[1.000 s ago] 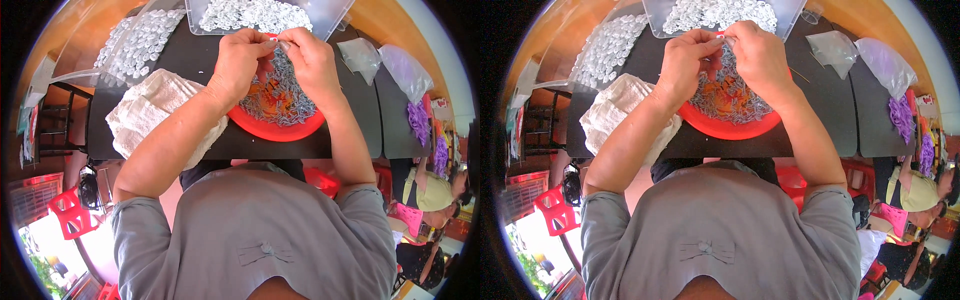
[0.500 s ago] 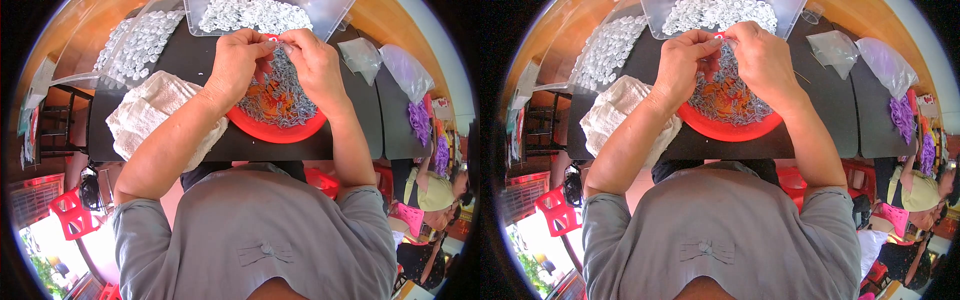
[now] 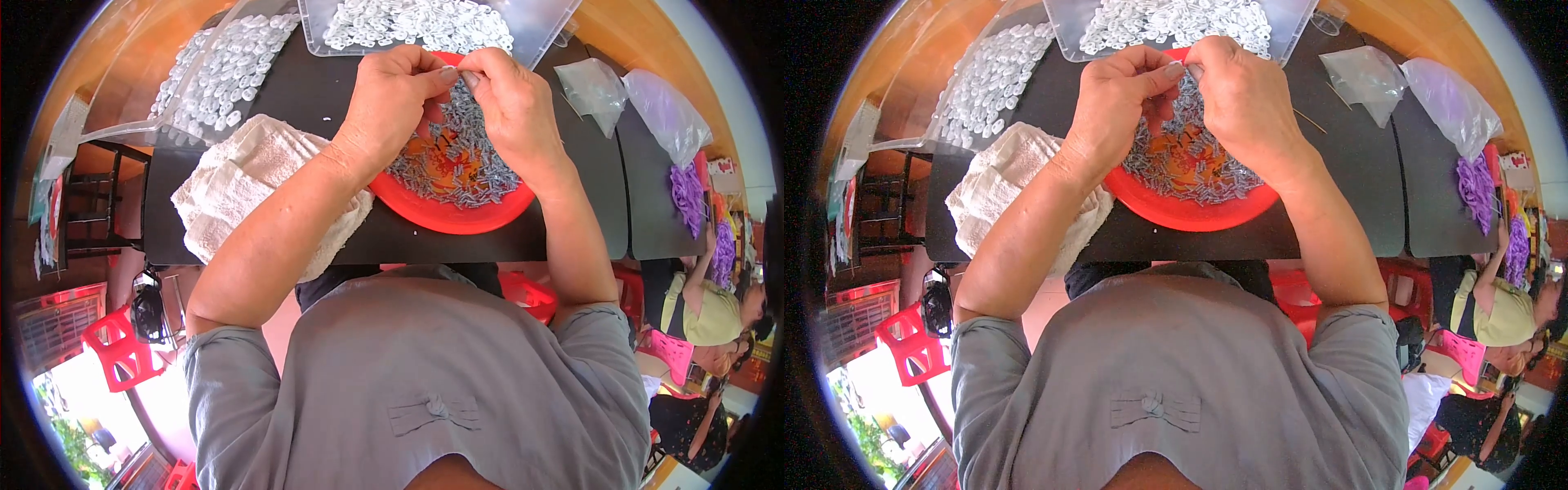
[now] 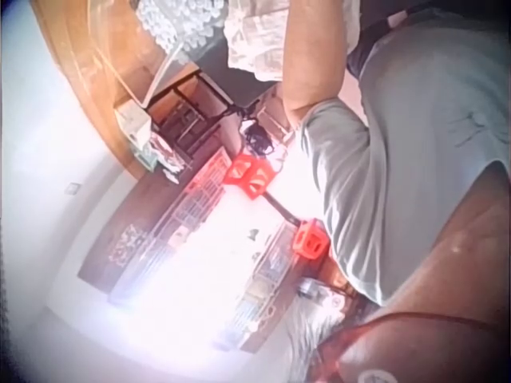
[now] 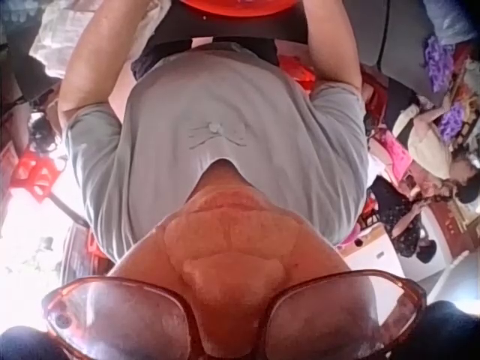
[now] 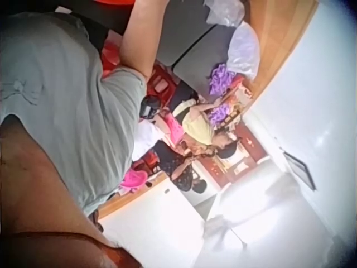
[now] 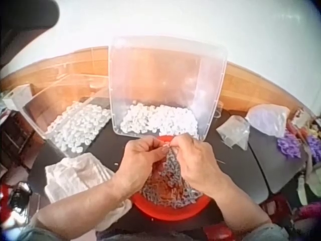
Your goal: Manually assemble small white plastic components with metal springs at a workbench.
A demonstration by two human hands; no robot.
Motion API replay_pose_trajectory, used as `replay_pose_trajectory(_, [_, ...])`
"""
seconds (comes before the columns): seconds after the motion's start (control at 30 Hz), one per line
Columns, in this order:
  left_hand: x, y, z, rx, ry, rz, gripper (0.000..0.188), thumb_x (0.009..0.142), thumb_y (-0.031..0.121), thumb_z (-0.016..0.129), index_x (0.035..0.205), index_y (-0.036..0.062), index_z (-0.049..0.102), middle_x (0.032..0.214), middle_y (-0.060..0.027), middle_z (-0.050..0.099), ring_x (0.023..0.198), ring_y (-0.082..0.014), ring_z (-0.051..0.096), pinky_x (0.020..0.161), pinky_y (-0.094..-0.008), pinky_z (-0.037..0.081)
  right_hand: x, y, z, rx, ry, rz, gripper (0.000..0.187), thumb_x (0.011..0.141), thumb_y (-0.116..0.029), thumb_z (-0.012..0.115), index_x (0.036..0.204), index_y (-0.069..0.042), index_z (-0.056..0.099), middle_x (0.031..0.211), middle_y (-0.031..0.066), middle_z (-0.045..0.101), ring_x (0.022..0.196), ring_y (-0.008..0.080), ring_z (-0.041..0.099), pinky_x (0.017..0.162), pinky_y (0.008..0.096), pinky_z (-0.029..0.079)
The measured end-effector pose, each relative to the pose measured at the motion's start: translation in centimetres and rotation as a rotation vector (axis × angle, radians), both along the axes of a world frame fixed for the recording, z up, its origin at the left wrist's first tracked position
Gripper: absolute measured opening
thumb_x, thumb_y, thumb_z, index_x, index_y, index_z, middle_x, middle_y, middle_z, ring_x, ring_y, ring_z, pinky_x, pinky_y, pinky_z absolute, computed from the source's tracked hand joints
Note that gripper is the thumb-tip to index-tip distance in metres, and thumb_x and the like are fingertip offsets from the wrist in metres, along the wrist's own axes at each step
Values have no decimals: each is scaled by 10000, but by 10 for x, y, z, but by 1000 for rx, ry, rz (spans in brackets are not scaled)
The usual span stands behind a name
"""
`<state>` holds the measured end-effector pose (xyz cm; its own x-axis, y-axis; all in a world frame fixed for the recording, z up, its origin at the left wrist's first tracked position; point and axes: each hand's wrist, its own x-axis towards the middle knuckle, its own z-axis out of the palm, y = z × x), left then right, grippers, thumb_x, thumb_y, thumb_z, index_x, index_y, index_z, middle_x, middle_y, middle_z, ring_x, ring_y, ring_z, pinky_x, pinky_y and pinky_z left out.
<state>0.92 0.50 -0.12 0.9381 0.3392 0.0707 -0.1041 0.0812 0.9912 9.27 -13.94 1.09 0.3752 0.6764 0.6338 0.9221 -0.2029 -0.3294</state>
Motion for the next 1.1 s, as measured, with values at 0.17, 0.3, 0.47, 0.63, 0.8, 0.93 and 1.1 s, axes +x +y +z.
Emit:
replay_pose_trajectory(0.17, [1, 2, -2, 20, -13, -34, 135, 880, 113, 649, 835, -14, 635, 689, -27, 602, 533, -74, 544, 413, -228, 427, 1, 0, -2, 11, -16, -22, 89, 888, -11, 576, 974, -13, 554, 814, 158, 622, 720, 305, 616, 632, 352, 474])
replay_pose_trajectory(0.3, [1, 3, -3, 63, 16, 3, 129, 867, 106, 662, 834, -16, 636, 675, -32, 598, 523, -75, 533, 403, -226, 416, -1, 1, -3, -14, -1, -15, 79, 888, -7, 567, 966, -12, 551, 817, 161, 621, 738, 325, 622, 641, 366, 477])
replay_pose_trajectory(0.47, [2, 0, -6, 28, 57, 45, 135, 855, 97, 670, 811, -23, 625, 653, -35, 587, 521, -74, 524, 403, -228, 409, -5, 6, -11, 7, -13, -22, 86, 875, 17, 546, 959, -3, 546, 817, 165, 620, 750, 338, 626, 650, 384, 482])
replay_pose_trajectory(0.63, [2, -3, -11, 102, 10, 93, 115, 851, 72, 655, 812, -29, 617, 647, -46, 575, 525, -98, 531, 400, -268, 413, -11, 12, -15, 70, -24, 0, 127, 840, 59, 506, 950, 6, 542, 818, 183, 613, 739, 357, 623, 651, 371, 489])
replay_pose_trajectory(0.8, [4, 4, -10, 37, 77, 80, 114, 885, 83, 637, 845, -16, 599, 650, -18, 561, 489, -78, 502, 389, -229, 372, -1, 17, -22, 108, 85, 22, 97, 857, 22, 550, 945, 16, 591, 753, 121, 614, 684, 225, 619, 629, 331, 480])
replay_pose_trajectory(0.93, [3, 7, -9, -71, 104, 116, 109, 866, 83, 636, 843, -17, 598, 642, -24, 558, 474, -76, 497, 373, -227, 366, 29, 24, -2, -101, 466, -66, 114, 880, -48, 590, 966, 6, 642, 695, 53, 604, 668, 85, 561, 599, 277, 451])
replay_pose_trajectory(1.1, [7, 5, -16, -44, 65, 68, 110, 829, 70, 641, 785, -22, 597, 625, -33, 559, 490, -86, 509, 422, -249, 396, 121, 66, -11, -284, -112, -260, 168, 826, -151, 613, 972, -103, 681, 752, 109, 666, 698, 250, 646, 634, 376, 478])
